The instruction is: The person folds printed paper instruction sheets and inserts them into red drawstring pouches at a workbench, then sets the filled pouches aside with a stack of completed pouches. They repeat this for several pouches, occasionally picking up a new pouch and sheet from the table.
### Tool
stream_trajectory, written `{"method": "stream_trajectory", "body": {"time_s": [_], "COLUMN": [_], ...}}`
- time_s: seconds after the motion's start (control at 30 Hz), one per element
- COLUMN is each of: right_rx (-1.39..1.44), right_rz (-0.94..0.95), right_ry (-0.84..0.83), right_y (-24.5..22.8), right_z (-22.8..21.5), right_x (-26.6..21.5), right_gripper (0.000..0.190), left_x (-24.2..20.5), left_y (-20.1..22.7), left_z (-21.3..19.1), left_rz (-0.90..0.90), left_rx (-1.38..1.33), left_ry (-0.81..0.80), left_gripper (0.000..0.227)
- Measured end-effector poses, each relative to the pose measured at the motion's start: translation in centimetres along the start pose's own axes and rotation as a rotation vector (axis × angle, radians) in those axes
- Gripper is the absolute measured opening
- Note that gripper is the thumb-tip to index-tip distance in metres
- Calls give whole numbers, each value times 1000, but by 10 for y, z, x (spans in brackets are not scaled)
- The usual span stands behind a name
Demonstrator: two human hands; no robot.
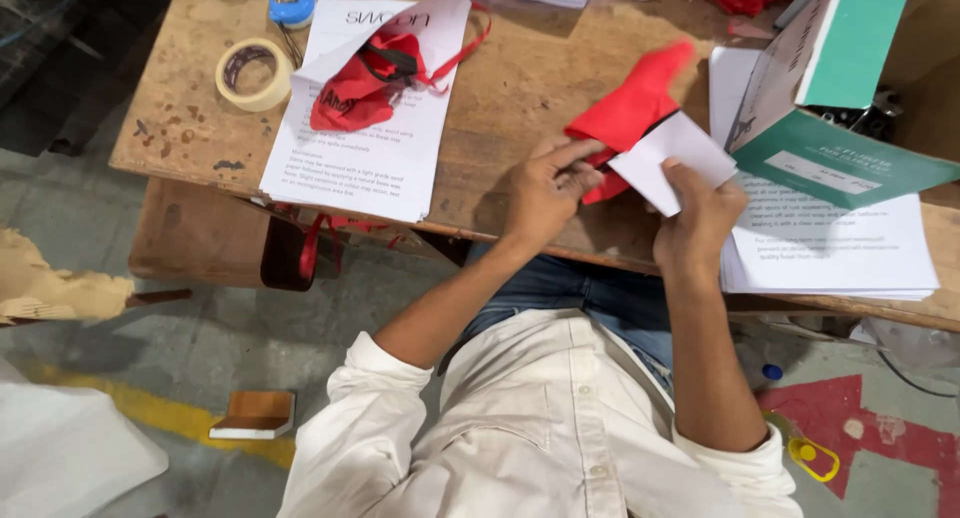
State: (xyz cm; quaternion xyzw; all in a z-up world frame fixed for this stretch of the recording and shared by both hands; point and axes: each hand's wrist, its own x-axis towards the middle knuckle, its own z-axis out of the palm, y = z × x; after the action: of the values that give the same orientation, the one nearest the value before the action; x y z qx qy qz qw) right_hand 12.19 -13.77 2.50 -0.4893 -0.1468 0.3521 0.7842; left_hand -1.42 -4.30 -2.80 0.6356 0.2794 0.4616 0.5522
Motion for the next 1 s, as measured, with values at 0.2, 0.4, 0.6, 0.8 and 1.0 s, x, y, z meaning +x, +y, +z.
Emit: {"method": "stream_trajectory", "body": {"time_s": [0.2,0.4,0.6,0.8,1.0], "right_rx": [-29,-98,-280,-531,-784], "right_rz": [-247,-386,-298,-412,-544], "right_ry": [80,75,-65,-197,-160], "right_y": [25,33,22,22,25], "right_z": [-10,-10,-18,-20,-17], "right_x": [9,13,9,-3,-5], "right_gripper": [11,15,14,11,14], "left_x": [-10,-16,10,30,18], "left_y": [2,24,60,45,57], "left_z": [6,12,4,21,19], "left_rz": [-86,84,359,459,621], "left_rx": [-167,149,577,613,583], "left_ry": [-83,-52,-43,-59,-115], "left_gripper": [57,51,47,31,31]}}
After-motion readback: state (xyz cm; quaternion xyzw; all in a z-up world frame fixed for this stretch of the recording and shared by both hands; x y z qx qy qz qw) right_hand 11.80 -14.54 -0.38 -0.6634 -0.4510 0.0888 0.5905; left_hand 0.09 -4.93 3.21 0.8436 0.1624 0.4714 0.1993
